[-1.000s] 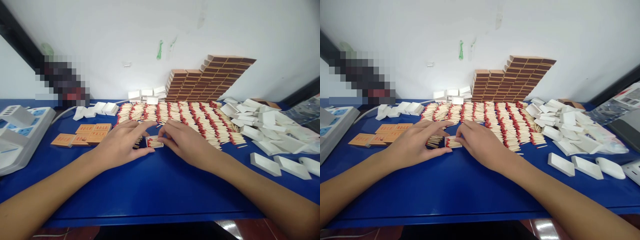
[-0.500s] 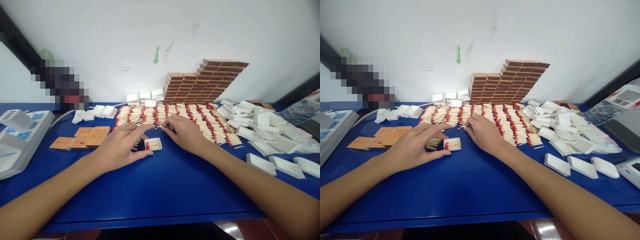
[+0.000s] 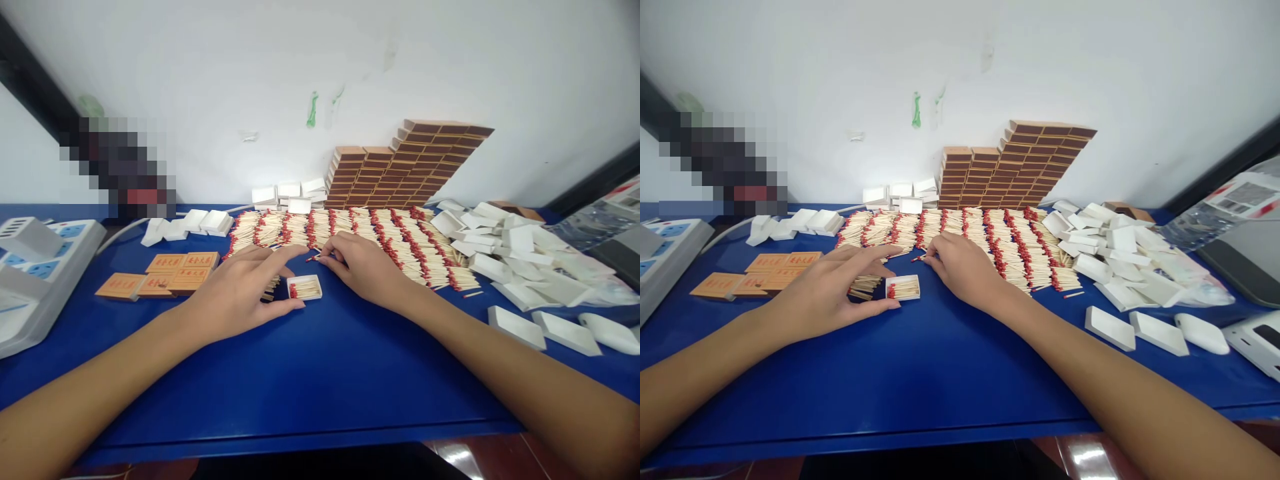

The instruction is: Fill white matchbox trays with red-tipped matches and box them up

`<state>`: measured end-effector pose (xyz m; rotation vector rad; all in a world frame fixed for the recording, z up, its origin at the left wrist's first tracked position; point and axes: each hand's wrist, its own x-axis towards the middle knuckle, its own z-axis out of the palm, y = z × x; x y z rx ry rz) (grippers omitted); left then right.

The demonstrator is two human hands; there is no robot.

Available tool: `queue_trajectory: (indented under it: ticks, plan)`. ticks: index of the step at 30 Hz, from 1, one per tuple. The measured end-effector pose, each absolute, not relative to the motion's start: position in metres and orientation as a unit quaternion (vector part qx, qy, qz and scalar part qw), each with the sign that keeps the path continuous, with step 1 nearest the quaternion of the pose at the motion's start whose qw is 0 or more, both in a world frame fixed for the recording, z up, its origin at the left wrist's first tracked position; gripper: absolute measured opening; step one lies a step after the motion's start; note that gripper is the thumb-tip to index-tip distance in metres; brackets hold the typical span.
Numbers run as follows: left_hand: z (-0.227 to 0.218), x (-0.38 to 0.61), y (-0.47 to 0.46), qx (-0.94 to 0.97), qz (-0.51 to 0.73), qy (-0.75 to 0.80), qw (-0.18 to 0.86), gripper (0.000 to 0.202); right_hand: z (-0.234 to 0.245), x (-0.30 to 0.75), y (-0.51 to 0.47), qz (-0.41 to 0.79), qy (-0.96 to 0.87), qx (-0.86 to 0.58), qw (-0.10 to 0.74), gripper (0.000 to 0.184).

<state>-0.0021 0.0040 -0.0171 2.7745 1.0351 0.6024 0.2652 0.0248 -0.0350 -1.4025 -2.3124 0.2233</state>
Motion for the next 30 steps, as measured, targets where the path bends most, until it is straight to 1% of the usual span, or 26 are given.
queue_trajectory:
  ticks: [7, 12, 18, 27, 30]
  plan:
    - [-0.016, -0.002, 0.005, 0.917, 0.203, 0.338, 0.054, 0.069, -0.028, 0.265, 0.019, 0.079, -0.832, -0.511, 0.199, 0.013]
    - [-0.017, -0.002, 0.005, 0.918, 0.202, 0.337, 0.057, 0.068, -0.028, 0.265, 0.017, 0.078, -0.839, -0.513, 0.165, 0.014]
    - [-0.017, -0.002, 0.005, 0.917, 0.208, 0.335, 0.054, 0.069, -0.028, 0.267, 0.014, 0.051, -0.845, -0.502, 0.178, 0.004]
    - [-0.017, -0.003, 0.006, 0.918, 0.205, 0.335, 0.055, 0.069, -0.029, 0.269, 0.017, 0.089, -0.840, -0.505, 0.175, 0.009]
    - [-0.016, -0.002, 0.005, 0.917, 0.205, 0.336, 0.062, 0.069, -0.026, 0.267, 0.014, 0.094, -0.839, -0.499, 0.196, 0.009]
